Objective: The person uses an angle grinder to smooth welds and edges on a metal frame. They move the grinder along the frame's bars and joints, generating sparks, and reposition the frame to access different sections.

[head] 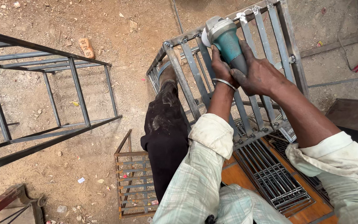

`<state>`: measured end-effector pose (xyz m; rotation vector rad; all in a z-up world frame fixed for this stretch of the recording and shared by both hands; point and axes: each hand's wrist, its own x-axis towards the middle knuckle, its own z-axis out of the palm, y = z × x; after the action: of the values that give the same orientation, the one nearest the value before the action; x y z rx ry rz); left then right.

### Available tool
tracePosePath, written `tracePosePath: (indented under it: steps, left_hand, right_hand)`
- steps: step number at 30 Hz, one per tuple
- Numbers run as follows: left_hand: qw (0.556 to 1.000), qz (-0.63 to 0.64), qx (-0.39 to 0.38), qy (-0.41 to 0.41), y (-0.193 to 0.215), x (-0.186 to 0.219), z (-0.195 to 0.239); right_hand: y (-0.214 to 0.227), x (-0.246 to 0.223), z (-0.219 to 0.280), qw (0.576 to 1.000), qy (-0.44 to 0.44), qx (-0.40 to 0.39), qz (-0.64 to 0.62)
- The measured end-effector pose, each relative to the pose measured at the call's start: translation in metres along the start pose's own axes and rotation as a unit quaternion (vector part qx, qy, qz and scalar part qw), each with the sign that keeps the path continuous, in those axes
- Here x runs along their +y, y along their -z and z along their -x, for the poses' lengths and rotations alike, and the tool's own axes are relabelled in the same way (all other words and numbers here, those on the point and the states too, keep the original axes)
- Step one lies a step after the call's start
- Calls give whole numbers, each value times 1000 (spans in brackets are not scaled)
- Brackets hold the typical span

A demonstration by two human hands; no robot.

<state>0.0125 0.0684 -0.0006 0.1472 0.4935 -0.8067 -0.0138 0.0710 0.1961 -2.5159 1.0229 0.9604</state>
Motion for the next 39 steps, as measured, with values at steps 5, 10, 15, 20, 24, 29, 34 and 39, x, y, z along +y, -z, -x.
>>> tracePosePath:
  steps: [5,10,15,20,24,29,34,39]
  left_hand:
    - [1000,7,-7,0,-8,-5,-2]
    - [1000,13,5,19,-8,-26,-6]
    - [999,-10,46,-13,-7,-15,-7]
    - [1000,2,25,8,-17,-20,-8]
    - [1000,15,20,-14,-15,-2,-6]
    - [999,0,38,15,-10,17,9]
    - [1000,-2,10,24,-7,-3,-4]
    - [999,19,27,11,0,-18,-13]
  right_hand:
    - [7,-3,9,998,7,46,-30]
    - [13,21,3,999,-3,31,11]
    - [10,14,-3,999,-9,27,-16]
    - [17,21,-3,1000,5,24,15]
    - [17,11,-10,999,22,10,26]
    - [6,-10,-3,999,25,14,28]
    - [5,-3,-1,999,6,49,23]
    - [7,11,-7,1000,-20,22,5]
